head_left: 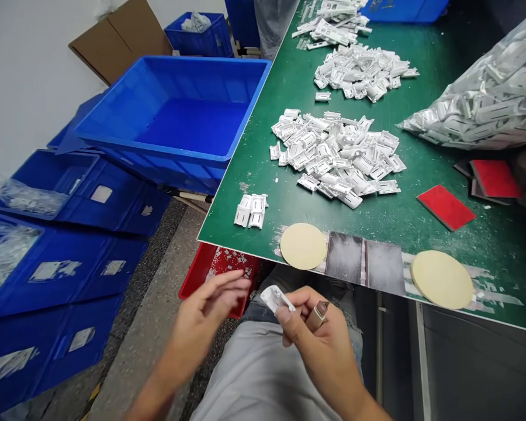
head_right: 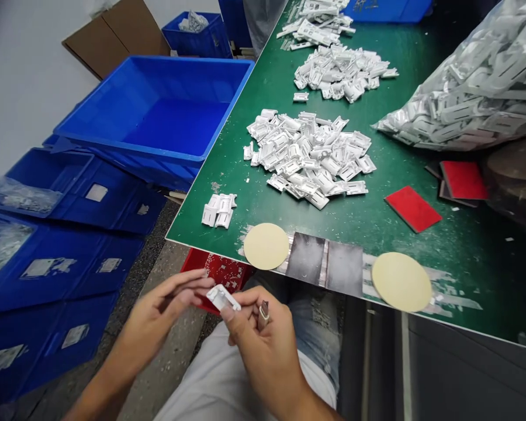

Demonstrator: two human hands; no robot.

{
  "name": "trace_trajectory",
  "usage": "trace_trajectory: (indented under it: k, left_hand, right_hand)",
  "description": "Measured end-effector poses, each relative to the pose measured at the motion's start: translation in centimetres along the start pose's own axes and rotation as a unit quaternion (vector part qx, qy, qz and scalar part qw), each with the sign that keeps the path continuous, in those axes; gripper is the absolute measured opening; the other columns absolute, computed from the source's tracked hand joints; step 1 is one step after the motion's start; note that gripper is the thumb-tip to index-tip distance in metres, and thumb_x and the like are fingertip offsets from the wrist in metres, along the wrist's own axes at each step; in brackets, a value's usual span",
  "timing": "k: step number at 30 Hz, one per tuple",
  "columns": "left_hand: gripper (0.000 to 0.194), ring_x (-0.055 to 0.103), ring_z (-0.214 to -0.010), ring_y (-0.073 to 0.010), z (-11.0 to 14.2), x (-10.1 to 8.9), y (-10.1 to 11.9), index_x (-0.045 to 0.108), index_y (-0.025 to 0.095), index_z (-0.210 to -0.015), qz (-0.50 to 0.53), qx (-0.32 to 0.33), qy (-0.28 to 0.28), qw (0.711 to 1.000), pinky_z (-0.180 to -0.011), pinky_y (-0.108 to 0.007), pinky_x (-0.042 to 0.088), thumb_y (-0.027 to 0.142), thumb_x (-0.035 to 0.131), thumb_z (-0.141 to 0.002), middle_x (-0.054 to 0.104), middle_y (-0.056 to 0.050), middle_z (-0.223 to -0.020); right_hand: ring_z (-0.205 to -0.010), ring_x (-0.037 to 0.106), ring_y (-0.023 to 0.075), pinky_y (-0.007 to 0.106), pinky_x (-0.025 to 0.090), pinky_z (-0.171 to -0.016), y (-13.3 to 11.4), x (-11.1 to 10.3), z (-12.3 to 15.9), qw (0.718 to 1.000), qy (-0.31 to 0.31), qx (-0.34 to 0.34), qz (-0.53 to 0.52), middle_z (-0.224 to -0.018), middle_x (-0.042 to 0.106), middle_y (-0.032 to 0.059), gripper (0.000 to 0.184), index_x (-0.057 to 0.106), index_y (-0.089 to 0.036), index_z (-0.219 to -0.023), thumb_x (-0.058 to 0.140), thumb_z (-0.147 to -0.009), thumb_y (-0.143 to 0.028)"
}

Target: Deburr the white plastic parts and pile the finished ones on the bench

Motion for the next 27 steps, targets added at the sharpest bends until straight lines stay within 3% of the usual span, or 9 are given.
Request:
trace_trajectory:
  k: [1,3,7,9,11,15,18,22,27]
  left_hand:
    - [0.042,0.068,-0.102,-0.0229,0.8,2.2,1.9,0.061,0.026,-0.129,0.066,0.019,-0.056,0.996,-0.092,-0.035,0.053,0.042,0.062,-0.090,0.071,-0.007,-0.119]
    - [0.028,0.068,-0.095,-0.0180,1.5,5.0,5.2,0.069,0.024,-0.112,0.144,0.058,-0.073,0.985,-0.086,-0.025,0.053,0.038,0.068,-0.088,0.073,-0.004,-0.105]
    - [0.018,0.064,-0.080,-0.0113,0.5,7.2,7.9,0.071,0.021,-0.104,0.250,0.069,-0.056,0.964,-0.076,-0.019,0.051,0.034,0.065,-0.092,0.071,-0.002,-0.090]
    - [0.022,0.063,-0.073,-0.0102,-0.1,7.6,8.4,0.069,0.022,-0.110,0.300,0.066,-0.072,0.949,-0.070,-0.019,0.052,0.033,0.064,-0.092,0.069,-0.001,-0.084]
    - [0.021,0.062,-0.064,-0.0085,-0.3,8.0,8.8,0.068,0.022,-0.110,0.329,0.061,-0.109,0.936,-0.062,-0.018,0.051,0.030,0.067,-0.091,0.067,0.001,-0.078]
    - [0.015,0.059,-0.053,-0.0041,0.2,8.6,9.7,0.071,0.021,-0.102,0.332,0.045,-0.162,0.928,-0.052,-0.012,0.046,0.027,0.071,-0.088,0.065,0.003,-0.069]
    - [0.015,0.059,-0.054,-0.0039,0.6,8.7,10.4,0.074,0.022,-0.099,0.327,0.016,-0.182,0.927,-0.051,-0.011,0.047,0.027,0.073,-0.086,0.065,0.002,-0.070]
    - [0.011,0.058,-0.054,-0.0034,0.9,8.8,11.2,0.076,0.020,-0.094,0.328,-0.010,-0.196,0.924,-0.051,-0.011,0.049,0.022,0.075,-0.083,0.065,0.002,-0.071]
    - [0.010,0.056,-0.054,-0.0034,0.9,9.0,11.1,0.076,0.020,-0.094,0.326,0.000,-0.203,0.923,-0.051,-0.010,0.048,0.022,0.075,-0.084,0.064,0.002,-0.067]
  right_hand:
    - [-0.053,0.043,0.0059,0.018,0.034,-0.051,-0.3,-0.1,0.1,1.000,0.004,-0.011,-0.004,-0.059,0.051,-0.0060,0.030,0.062,-0.018,-0.083,0.069,-0.087,-0.047]
    - [-0.052,0.037,0.0054,0.018,0.031,-0.049,-0.8,-0.5,0.4,0.999,0.011,-0.037,0.016,-0.059,0.045,-0.0072,0.028,0.061,-0.019,-0.083,0.067,-0.088,-0.046]
    - [-0.056,0.044,0.0079,0.019,0.037,-0.052,-3.5,-2.2,1.5,0.975,0.018,-0.120,0.185,-0.068,0.048,-0.0064,0.031,0.055,-0.024,-0.122,0.057,-0.096,-0.040]
    - [-0.069,0.055,0.0108,0.021,0.045,-0.061,-5.8,-3.1,2.3,0.931,0.020,-0.190,0.312,-0.083,0.057,-0.0010,0.041,0.044,-0.024,-0.141,0.044,-0.102,-0.036]
    - [-0.080,0.060,0.0127,0.023,0.047,-0.069,-8.1,-3.5,3.2,0.865,0.018,-0.273,0.420,-0.094,0.061,0.0038,0.042,0.043,-0.019,-0.144,0.037,-0.103,-0.029]
    - [-0.066,0.054,0.0130,0.025,0.040,-0.062,-10.6,-3.1,4.3,0.726,0.021,-0.405,0.555,-0.079,0.059,0.0013,0.022,0.057,-0.016,-0.119,0.046,-0.100,-0.017]
    - [-0.056,0.047,0.0146,0.030,0.031,-0.056,-11.3,-2.6,4.4,0.649,0.039,-0.437,0.621,-0.069,0.054,-0.0003,0.017,0.058,-0.017,-0.106,0.046,-0.102,-0.028]
    - [-0.052,0.043,0.0160,0.033,0.026,-0.054,-11.9,-1.7,4.5,0.585,0.043,-0.467,0.662,-0.060,0.049,-0.0011,0.042,0.057,-0.018,-0.090,0.041,-0.100,-0.055]
    - [-0.053,0.043,0.0166,0.034,0.023,-0.054,-11.9,-1.7,4.2,0.546,0.065,-0.468,0.692,-0.058,0.050,-0.0008,0.041,0.056,-0.019,-0.081,0.043,-0.099,-0.054]
Point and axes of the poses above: each hand's wrist, its own z-axis away from the middle knuckle, its own x-axis out of the palm, y = z × x, the point moved 7 cm from there along -z, towards the middle knuckle
